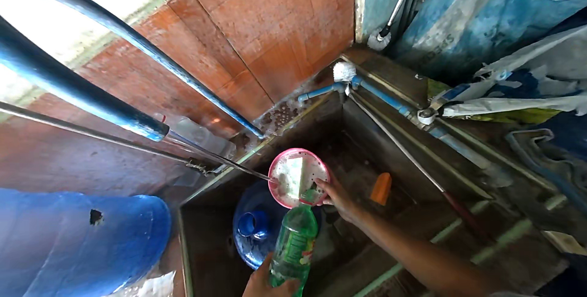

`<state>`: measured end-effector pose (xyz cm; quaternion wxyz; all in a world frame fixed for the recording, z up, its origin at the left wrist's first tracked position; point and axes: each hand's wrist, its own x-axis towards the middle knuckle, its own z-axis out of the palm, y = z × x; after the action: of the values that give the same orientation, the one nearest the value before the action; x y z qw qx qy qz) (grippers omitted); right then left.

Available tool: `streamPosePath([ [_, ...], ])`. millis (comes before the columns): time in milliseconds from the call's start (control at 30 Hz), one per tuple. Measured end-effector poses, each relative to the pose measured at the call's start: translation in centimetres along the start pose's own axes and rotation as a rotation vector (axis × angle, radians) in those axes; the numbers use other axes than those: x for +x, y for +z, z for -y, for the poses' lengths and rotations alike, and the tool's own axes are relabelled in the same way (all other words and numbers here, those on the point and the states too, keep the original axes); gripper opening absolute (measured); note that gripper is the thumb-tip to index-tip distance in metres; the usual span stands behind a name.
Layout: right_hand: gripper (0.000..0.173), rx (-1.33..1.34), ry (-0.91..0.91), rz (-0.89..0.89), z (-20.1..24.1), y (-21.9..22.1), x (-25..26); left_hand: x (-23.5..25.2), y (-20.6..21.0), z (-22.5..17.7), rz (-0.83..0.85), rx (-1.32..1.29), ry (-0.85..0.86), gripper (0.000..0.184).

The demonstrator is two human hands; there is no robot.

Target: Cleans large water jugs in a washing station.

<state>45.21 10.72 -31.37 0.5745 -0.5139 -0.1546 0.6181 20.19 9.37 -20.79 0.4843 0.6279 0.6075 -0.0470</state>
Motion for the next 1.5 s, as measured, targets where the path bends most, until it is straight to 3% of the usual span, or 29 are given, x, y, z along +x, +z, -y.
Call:
streamPosePath([
  [333, 0.07, -0.024, 0.027, 0.021, 0.1, 0.3, 0.0, -1.0, -1.3, 2.0, -0.088, -0.088, 0.112, 0.075],
  [533, 0.066, -0.001, 0.079, 0.026, 0.4, 1.0, -0.2, -2.3, -4.7, 2.4, -0.48, -0.586, 0.589, 0.066],
  [633, 0.058, 0.033, 0.114, -0.006, 0.6, 1.3, -0.2, 0.1, -7.7, 0.2, -0.77, -0.671, 0.715, 0.062],
  [733, 0.058, 0.013, 0.116, -0.042, 0.9, 1.5, 0.0, 4.8, -10.1, -4.7, -0.892, -0.743, 0.821, 0.044],
  [867, 0.055, 0.011, 0.11, -0.078, 1.5, 1.2, 0.7, 12.2, -11.4, -11.3, -0.869, -0.81, 0.7, 0.072],
  [933, 0.055, 0.009, 0.101, -0.085, 1.9, 0.9, 1.3, 16.8, -11.5, -12.9, -0.876, -0.853, 0.676, 0.069],
  [1033, 0.057, -0.005, 0.079, -0.094, 2.7, 0.5, 2.4, 23.0, -11.2, -14.2, -0.905, -0.885, 0.669, 0.066],
  [1133, 0.056, -0.009, 0.058, -0.09, 3.5, 0.0, 4.3, 28.3, -11.1, -13.5, -0.914, -0.881, 0.584, 0.084],
  [1200, 0.055, -0.006, 0.033, -0.087, 4.1, -0.3, 5.8, 30.6, -10.8, -12.9, -0.949, -0.869, 0.539, 0.085],
  [1367, 0.058, -0.031, -0.043, -0.035, 6.9, 0.7, 9.4, 30.7, -11.3, -12.1, -0.873, -0.674, 0.383, 0.093],
  [1500, 0.052, -0.037, -0.1, -0.036, 8.3, 1.5, 13.7, 25.5, -12.0, -11.9, -0.735, -0.452, 0.292, 0.066],
])
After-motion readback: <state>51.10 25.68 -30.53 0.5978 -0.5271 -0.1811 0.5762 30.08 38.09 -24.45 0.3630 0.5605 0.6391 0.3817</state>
